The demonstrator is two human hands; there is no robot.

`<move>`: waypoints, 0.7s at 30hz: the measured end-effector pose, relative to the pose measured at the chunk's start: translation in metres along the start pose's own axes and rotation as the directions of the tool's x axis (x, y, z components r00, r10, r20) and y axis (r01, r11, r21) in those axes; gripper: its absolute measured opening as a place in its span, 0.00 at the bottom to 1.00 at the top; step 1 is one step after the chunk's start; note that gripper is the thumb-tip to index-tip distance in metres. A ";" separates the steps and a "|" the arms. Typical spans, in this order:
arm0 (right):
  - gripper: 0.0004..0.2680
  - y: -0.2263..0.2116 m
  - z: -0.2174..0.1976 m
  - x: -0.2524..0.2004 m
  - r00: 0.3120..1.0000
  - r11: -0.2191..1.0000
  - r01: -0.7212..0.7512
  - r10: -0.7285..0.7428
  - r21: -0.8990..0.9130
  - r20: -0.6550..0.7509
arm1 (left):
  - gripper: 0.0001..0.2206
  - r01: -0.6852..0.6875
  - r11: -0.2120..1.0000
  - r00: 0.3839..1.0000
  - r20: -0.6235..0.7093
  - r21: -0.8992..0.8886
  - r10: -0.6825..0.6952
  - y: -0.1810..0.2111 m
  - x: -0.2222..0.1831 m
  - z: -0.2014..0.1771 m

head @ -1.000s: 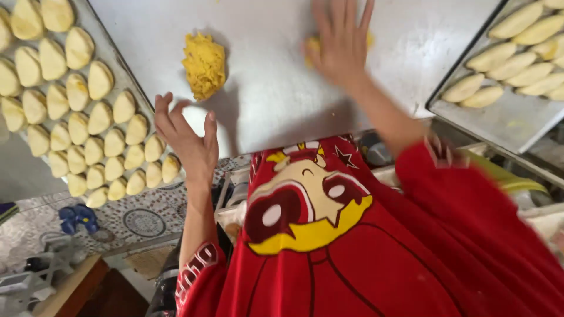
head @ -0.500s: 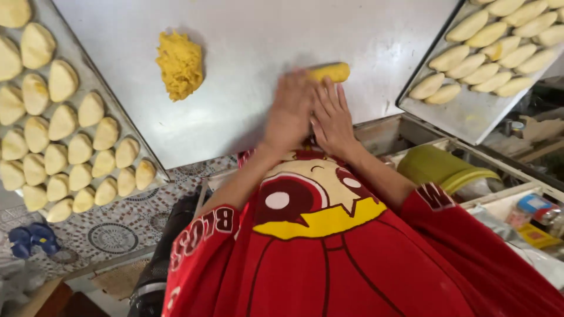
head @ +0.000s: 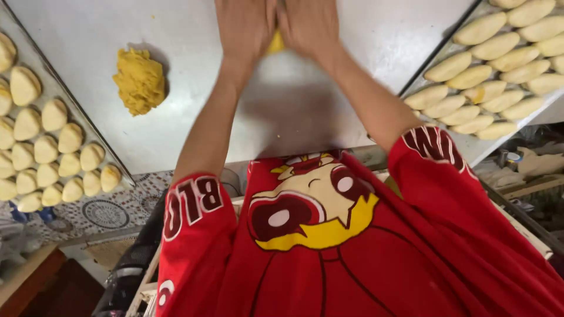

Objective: Shape dough into buns and arrange them on baking sheets

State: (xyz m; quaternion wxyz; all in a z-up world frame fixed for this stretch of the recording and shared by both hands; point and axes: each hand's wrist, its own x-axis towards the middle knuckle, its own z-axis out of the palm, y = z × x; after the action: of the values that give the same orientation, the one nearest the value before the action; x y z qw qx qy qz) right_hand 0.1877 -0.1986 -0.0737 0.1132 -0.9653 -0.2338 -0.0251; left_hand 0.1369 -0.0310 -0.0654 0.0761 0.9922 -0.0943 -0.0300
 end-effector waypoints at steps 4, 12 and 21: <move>0.24 -0.027 -0.067 -0.109 0.962 0.973 0.097 -0.146 0.208 0.230 | 0.28 -0.124 0.985 0.964 0.220 -0.123 0.148 0.031 -0.081 -0.045; 0.22 0.004 -0.048 -0.191 0.991 0.978 0.115 -0.125 0.173 0.044 | 0.29 0.255 0.908 0.944 -0.120 -0.334 -0.309 -0.074 -0.153 -0.094; 0.16 0.018 -0.057 -0.192 0.937 0.730 -0.350 0.280 0.587 0.210 | 0.33 0.266 0.932 0.898 -0.289 -0.245 -0.332 -0.133 -0.075 -0.079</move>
State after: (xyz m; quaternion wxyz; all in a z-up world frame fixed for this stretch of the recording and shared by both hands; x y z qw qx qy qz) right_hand 0.0256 -0.3127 -0.0415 0.4117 -0.9003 -0.0678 0.1240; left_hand 0.0938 0.1242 -0.0050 0.1841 0.9733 0.0772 0.1135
